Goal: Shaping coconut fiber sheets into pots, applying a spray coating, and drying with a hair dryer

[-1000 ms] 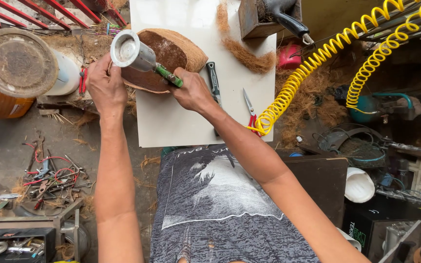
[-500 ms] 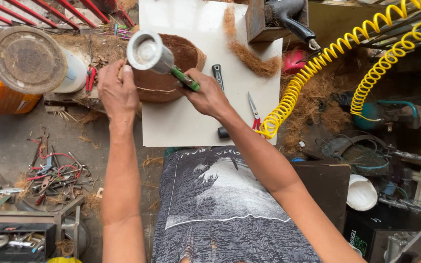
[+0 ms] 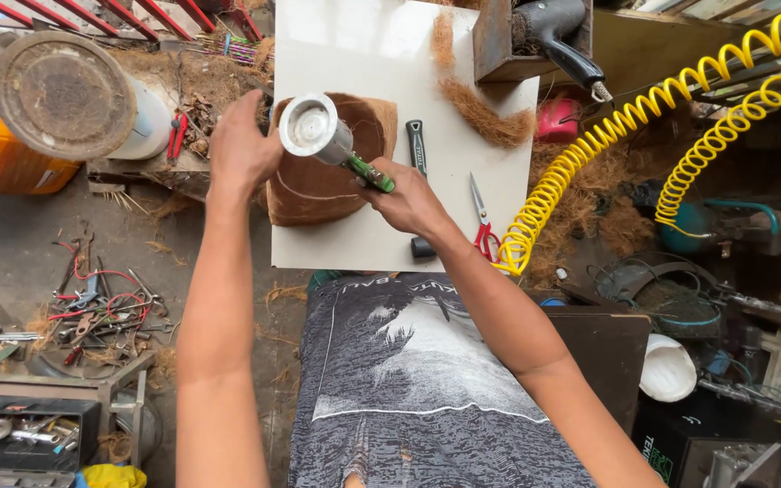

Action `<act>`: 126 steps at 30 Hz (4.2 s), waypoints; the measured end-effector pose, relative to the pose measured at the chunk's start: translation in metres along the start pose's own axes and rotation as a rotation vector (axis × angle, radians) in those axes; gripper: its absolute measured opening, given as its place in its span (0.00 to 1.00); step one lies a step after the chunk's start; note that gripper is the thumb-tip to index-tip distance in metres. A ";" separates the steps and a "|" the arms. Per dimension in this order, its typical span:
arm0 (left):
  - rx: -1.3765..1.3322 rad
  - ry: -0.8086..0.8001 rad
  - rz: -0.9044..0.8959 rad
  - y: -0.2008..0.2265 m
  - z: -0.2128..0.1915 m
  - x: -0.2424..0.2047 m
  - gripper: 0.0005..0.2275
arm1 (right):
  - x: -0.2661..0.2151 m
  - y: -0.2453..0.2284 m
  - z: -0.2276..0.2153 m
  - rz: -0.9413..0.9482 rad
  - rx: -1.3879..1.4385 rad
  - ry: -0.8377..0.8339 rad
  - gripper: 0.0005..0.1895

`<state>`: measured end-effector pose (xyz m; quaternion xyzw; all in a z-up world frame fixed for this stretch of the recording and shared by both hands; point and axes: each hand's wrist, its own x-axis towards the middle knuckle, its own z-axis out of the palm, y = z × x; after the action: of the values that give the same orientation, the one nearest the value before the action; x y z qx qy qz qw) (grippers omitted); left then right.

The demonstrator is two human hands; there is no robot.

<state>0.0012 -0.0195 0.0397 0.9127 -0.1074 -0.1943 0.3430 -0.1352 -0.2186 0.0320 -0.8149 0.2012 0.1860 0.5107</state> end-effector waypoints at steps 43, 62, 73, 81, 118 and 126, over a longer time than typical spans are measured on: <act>-0.007 -0.031 0.200 -0.030 -0.002 0.007 0.18 | 0.017 0.017 0.035 -0.032 -0.078 0.109 0.19; -0.155 0.178 -0.129 -0.077 0.064 -0.034 0.26 | -0.014 -0.001 -0.029 0.012 0.042 -0.013 0.12; -0.065 0.150 0.196 -0.063 0.056 0.018 0.12 | 0.012 0.003 -0.029 -0.062 -0.066 -0.072 0.14; -0.121 0.149 0.250 -0.052 0.041 0.008 0.14 | 0.011 -0.001 -0.032 -0.082 -0.092 -0.069 0.16; -0.331 0.433 0.134 -0.055 0.062 -0.017 0.22 | -0.012 0.002 -0.055 -0.109 0.045 0.084 0.11; -0.681 0.319 -0.255 -0.047 0.096 -0.053 0.34 | -0.019 0.015 -0.031 -0.069 0.135 0.050 0.11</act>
<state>-0.0845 -0.0236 -0.0433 0.7716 0.1321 -0.1155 0.6114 -0.1563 -0.2498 0.0434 -0.7896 0.1977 0.1341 0.5653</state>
